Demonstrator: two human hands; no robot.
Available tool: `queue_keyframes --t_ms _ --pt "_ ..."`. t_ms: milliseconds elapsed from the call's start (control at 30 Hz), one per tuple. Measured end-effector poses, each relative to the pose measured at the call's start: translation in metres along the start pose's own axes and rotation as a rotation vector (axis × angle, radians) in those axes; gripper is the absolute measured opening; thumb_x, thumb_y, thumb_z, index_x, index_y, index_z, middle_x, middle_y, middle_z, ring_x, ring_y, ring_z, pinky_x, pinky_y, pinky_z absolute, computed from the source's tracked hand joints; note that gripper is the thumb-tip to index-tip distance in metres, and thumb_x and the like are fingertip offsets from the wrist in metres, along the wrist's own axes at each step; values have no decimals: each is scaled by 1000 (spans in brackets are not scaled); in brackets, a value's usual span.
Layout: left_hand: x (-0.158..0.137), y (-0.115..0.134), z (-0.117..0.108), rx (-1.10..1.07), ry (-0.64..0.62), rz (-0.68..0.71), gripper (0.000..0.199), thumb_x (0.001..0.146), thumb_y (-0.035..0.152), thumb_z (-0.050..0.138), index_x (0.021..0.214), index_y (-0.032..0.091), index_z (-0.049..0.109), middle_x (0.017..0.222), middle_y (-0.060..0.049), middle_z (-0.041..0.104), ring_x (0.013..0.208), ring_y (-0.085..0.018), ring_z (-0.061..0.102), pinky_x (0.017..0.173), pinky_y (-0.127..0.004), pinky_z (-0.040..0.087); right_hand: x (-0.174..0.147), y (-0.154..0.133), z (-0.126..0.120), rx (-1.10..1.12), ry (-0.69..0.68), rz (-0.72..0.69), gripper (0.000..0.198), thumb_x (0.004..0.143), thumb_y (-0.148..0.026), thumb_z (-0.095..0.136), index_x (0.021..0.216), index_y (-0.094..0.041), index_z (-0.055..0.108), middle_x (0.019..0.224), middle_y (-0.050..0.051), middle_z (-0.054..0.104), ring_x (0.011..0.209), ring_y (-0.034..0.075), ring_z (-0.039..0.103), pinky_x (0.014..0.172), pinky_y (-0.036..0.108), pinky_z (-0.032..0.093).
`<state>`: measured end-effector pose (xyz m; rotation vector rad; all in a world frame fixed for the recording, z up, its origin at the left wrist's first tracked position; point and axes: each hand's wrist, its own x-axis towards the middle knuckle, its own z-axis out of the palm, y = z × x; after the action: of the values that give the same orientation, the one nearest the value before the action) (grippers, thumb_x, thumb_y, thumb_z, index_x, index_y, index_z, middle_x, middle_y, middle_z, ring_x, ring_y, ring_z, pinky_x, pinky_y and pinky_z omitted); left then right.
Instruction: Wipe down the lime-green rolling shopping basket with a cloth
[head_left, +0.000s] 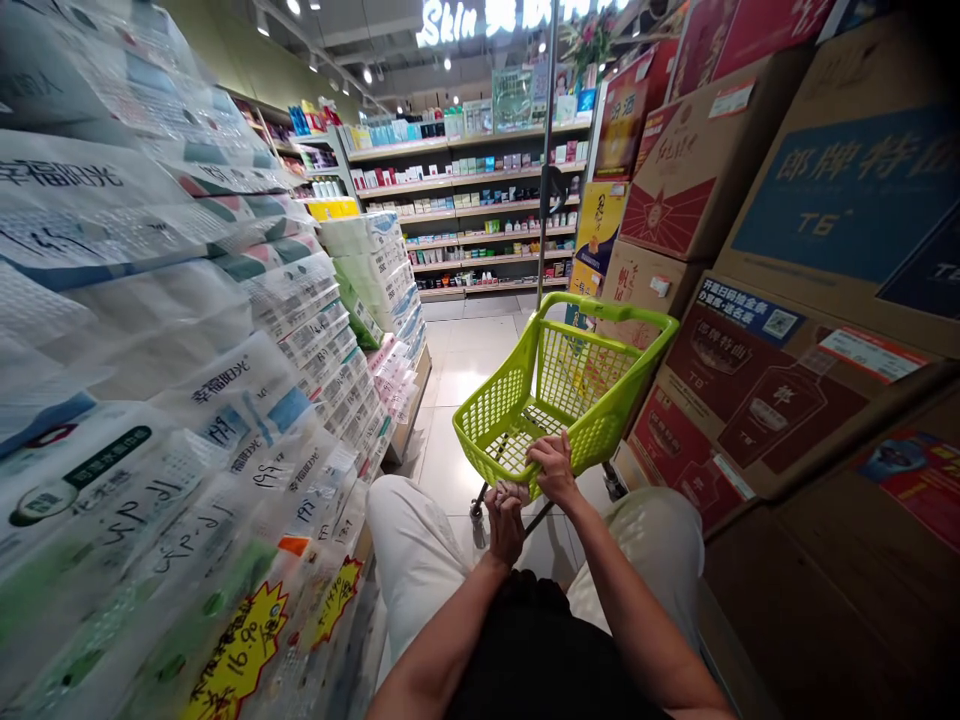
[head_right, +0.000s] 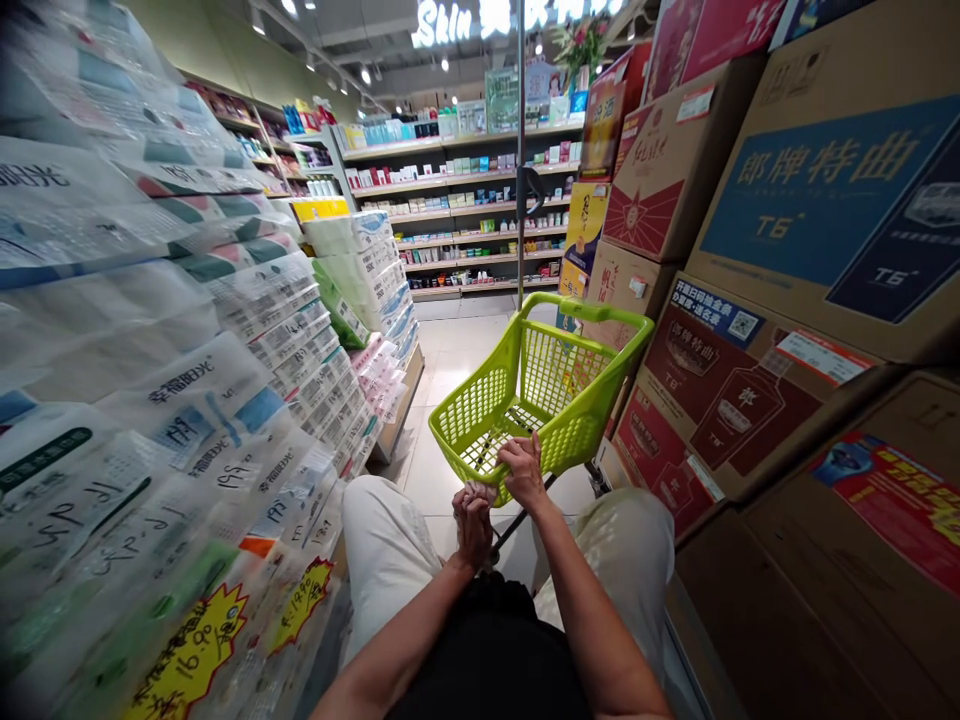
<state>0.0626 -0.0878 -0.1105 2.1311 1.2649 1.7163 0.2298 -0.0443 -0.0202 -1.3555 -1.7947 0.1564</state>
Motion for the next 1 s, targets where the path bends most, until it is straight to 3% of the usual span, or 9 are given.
queue_keyframes --t_ms 133,333,400,533,600,800,1000 --pt "24 1 -4 11 49 77 15 104 24 46 103 24 61 113 -11 62 122 -25 57 103 -48 52 2 -1 2 21 22 13 32 62 -1 49 70 -28 65 87 -1 71 123 25 52 129 53 2" --pt "57 -13 -27 28 233 -53 12 103 25 50 109 23 61 116 -13 60 123 -27 55 107 -50 49 5 1 -1 28 -8 25 32 59 -2 48 66 -27 66 80 0 70 132 27 50 128 56 -1" --pt "65 -12 -31 15 158 0 14 102 25 51 110 23 63 118 -13 60 125 -27 56 107 -50 50 5 2 -2 34 -27 23 33 60 -1 48 67 -27 67 83 0 71 133 27 50 127 57 -2" --pt "77 -5 -32 25 -111 94 21 102 23 52 116 27 67 122 -13 60 123 -26 59 105 -47 54 4 3 -5 51 -54 21 32 64 -1 48 67 -27 68 86 0 73 136 26 47 127 58 -4" --pt "86 -5 -33 66 -117 42 24 100 21 54 118 27 69 123 -13 59 124 -26 59 105 -47 55 4 4 -7 60 -67 16 33 64 -1 47 68 -27 68 88 -1 74 137 27 47 126 59 -5" --pt "119 -12 -38 79 35 -168 27 98 16 52 115 26 70 120 -11 56 121 -25 56 110 -48 51 14 2 -1 85 -109 18 36 63 -2 46 72 -27 70 96 -1 76 138 27 46 126 59 -7" --pt "140 -3 -41 168 -133 -245 26 95 10 51 102 24 72 115 -9 53 123 -25 54 114 -45 47 32 -3 13 75 -106 70 30 62 -7 49 69 -27 70 96 -1 76 141 29 43 126 59 -11"
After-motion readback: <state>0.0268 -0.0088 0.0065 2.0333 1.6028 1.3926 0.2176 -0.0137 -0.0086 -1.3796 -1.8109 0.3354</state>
